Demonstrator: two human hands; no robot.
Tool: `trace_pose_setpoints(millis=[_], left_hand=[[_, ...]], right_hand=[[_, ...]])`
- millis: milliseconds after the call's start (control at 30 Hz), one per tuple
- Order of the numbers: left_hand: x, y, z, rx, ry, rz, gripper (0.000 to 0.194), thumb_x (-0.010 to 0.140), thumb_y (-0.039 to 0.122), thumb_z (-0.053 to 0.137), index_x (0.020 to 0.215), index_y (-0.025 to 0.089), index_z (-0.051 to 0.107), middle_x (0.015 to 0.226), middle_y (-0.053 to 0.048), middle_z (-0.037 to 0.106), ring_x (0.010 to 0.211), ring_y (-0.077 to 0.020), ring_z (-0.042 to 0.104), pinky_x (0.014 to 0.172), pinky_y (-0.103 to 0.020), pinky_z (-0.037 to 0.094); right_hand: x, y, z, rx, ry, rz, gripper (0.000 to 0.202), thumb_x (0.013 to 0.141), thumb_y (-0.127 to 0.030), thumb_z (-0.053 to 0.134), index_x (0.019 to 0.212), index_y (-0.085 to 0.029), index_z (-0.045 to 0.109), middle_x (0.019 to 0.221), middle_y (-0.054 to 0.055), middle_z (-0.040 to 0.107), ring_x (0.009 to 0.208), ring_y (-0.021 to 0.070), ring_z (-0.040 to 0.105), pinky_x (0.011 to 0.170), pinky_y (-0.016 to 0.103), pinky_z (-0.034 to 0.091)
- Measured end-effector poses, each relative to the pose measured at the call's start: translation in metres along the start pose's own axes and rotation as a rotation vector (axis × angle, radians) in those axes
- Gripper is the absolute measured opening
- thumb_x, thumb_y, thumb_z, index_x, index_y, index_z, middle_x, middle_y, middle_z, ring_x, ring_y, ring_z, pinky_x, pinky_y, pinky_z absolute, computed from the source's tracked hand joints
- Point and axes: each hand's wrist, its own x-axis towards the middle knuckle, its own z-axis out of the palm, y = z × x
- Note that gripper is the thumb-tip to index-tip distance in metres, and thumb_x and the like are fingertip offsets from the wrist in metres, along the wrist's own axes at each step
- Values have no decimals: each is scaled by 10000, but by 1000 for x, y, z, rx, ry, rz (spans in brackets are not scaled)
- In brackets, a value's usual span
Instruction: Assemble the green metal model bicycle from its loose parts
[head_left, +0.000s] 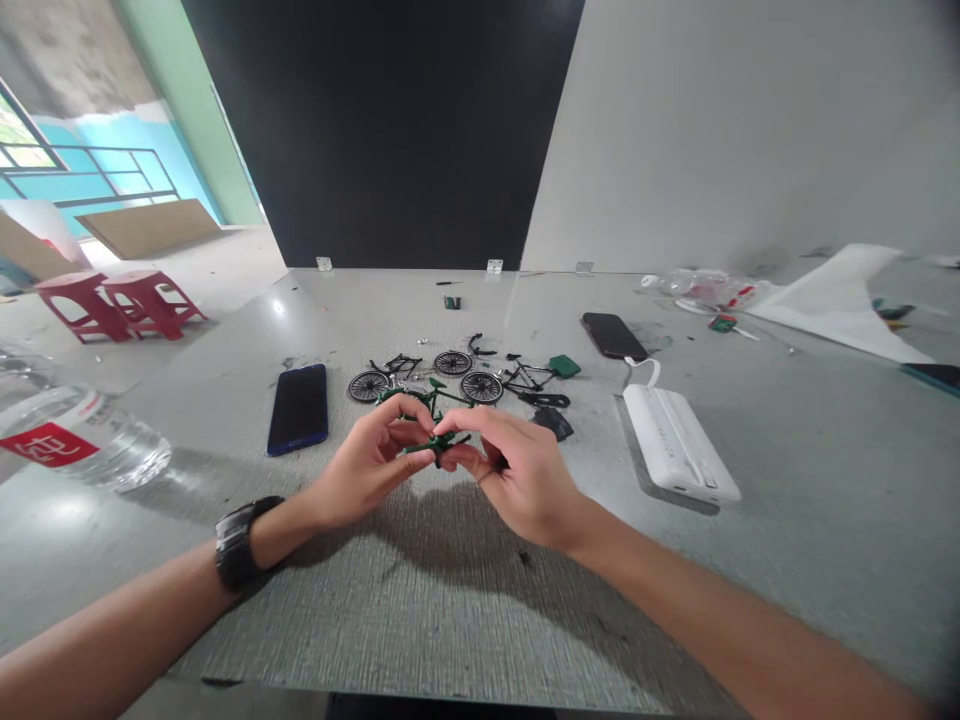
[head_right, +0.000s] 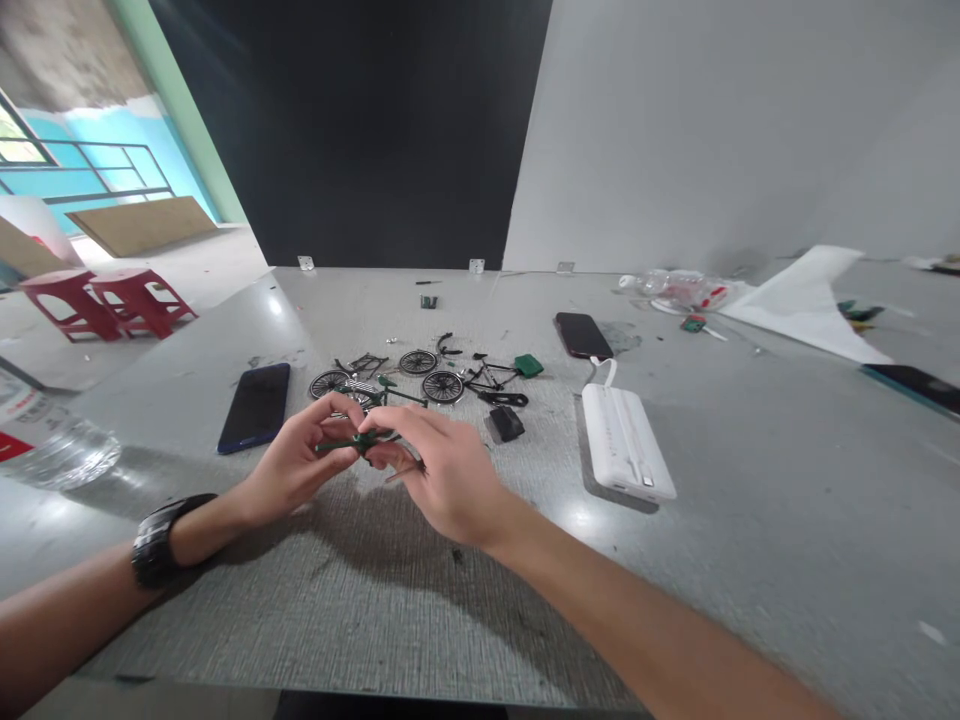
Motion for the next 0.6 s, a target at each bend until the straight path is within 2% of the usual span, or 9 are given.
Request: trace_pose_setpoints(millis=[67, 200, 300, 433, 600], left_hand=[[0, -1, 0, -83, -27, -26, 275, 922, 420, 688, 981, 207, 524, 877, -36, 658, 780, -176, 698, 695, -312, 575], [-1, -2, 2, -208, -28, -84, 253, 939, 436, 662, 973, 225, 526, 850, -8, 598, 669, -131, 605, 604, -281, 517], [-1, -2, 5, -271, -18, -105, 241, 959, 454, 621, 975, 228, 538, 872, -31, 583, 722, -153, 587, 638, -302, 515], [-1, -2, 6, -305, -15, -142, 320, 934, 522, 635, 995, 216, 565, 842, -36, 548, 727, -162, 528, 634, -300, 472], [-2, -5, 4, -375, -33, -185, 250, 979, 438, 606, 1065, 207, 566, 847, -15, 550, 739, -136, 484, 660, -262, 401]], right_hand=[[0, 0, 1, -11, 11, -7, 250, 967, -125, 562, 1178, -253, 600, 1035, 16, 730, 574, 84, 546, 564, 247, 450], [1, -1, 2, -50, 37, 9, 140, 978, -231, 622, 1117, -248, 608, 1008, 12, 733, 586, 90, 545, 570, 251, 429], [1, -2, 3, -46, 9, 23, 123, 978, -303, 640, 1081, -244, 608, 931, -4, 733, 586, 94, 553, 571, 250, 414], [-1, -2, 4, -46, -9, 29, 156, 965, -348, 664, 1064, -241, 609, 888, -21, 725, 559, 82, 537, 552, 242, 390], [-1, -2, 5, -52, 21, 11, 210, 927, -382, 713, 1047, -240, 617, 886, -23, 724, 557, 79, 534, 551, 237, 398]])
